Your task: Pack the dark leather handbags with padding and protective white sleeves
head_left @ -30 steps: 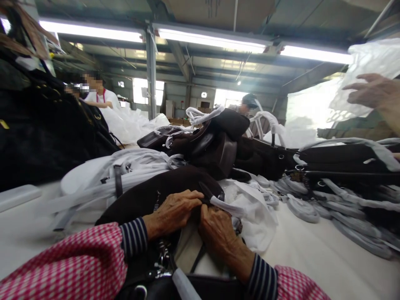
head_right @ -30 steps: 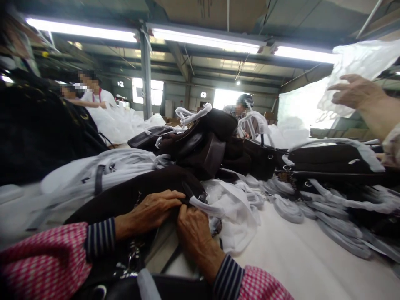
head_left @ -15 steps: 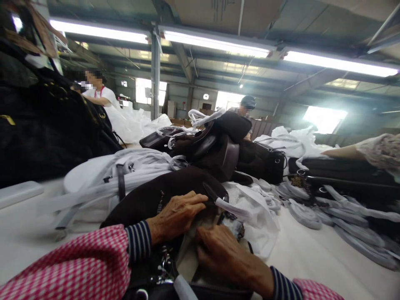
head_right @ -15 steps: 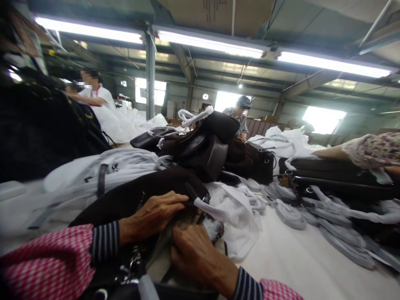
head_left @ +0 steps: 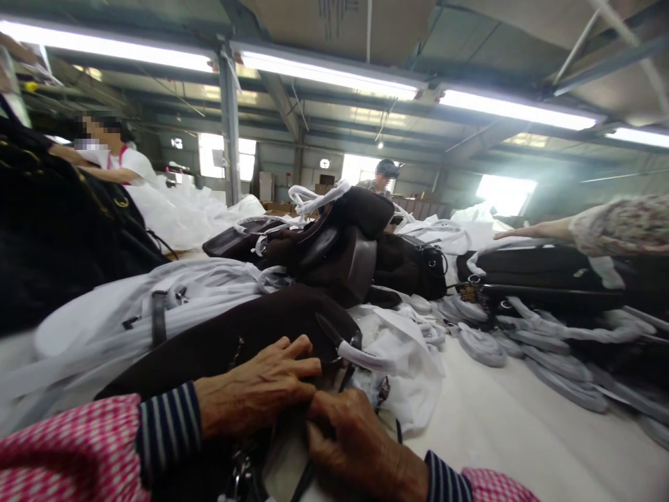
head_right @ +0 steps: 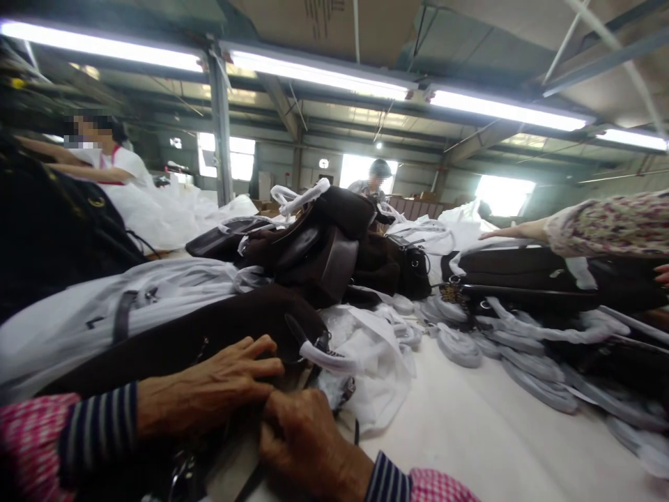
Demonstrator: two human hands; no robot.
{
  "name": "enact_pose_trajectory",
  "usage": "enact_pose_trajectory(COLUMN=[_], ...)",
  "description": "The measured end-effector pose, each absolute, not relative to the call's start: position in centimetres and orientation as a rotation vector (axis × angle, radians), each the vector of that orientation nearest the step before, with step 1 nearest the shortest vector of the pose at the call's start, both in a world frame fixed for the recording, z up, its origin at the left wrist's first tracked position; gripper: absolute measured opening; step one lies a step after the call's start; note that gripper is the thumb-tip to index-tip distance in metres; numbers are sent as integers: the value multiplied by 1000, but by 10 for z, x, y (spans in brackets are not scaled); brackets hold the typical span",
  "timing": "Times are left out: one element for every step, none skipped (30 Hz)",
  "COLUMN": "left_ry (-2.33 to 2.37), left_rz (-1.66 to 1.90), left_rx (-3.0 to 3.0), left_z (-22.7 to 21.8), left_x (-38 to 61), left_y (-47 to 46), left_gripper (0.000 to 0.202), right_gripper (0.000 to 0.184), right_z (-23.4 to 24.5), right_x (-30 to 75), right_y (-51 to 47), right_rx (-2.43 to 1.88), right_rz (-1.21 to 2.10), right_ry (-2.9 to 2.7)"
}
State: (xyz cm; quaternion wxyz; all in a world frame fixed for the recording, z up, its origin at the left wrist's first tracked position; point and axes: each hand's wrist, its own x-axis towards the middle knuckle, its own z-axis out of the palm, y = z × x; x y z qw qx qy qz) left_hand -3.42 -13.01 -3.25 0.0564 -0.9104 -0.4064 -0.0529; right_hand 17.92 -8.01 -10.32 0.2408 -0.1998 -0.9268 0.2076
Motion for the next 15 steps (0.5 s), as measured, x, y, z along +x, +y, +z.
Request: enact_pose_trajectory(left_ry=[-1190, -1124, -1047, -960, -876, -814, -768, -741, -724, -725, -756, -809, -877, -960, -1038], left_rz=[-171, -201, -240, -289, -346, -389, -426, -451, -468, -462, -429, -393, -363, -341, -348], left_rx=[-2743, -2713, -2674, -2628, -2577, -2531, -2496, -2474, -2466, -2473, -2495, -2521, -2553, -2589, -2622], left_z=[-35, -39, -43, -46, -49, -51, -52, -52, -51, -48, -46, -43, -40, -38, -37], left_x=[-38, -42, -46, -49, -52, -54, -54, -54, -53, -51, -50, -49, -48, -48, -49], left_y=[-131, -131, -131, -132, -131, -131, -131, -130, -130, -130, -130, -130, -131, -132, -132], left_gripper=[30, 32, 36, 39, 41, 43, 43, 42, 40, 38, 37, 36, 36, 36, 35], right_gripper=[6, 4, 4, 4, 5, 4, 3, 2, 2, 3, 3, 4, 7, 12, 16], right_z=[-103, -103, -102, -100, -98, -94, -89, -83, -77, -71, -64, -58, -53, -48, -44], right_x=[179, 178, 177, 177, 177, 178, 180, 184, 189, 196, 205, 215, 226, 236, 246], right_y=[-80, -80, -79, -79, -79, -78, -79, -79, -80, -80, -79, -77, -73, -67, -59], right_rx=[-545, -552, -563, -568, -562, -546, -524, -500, -478, -463, -457, -461, -475, -510, -570], right_rz=[543, 512, 477, 448, 436, 443, 475, 542, 651, 804, 988, 1173, 1327, 1415, 1424], right_ry=[-2534, -2540, -2552, -2572, -2598, -2624, -2640, -2637, -2611, -2558, -2478, -2373, -2254, -2137, -2031])
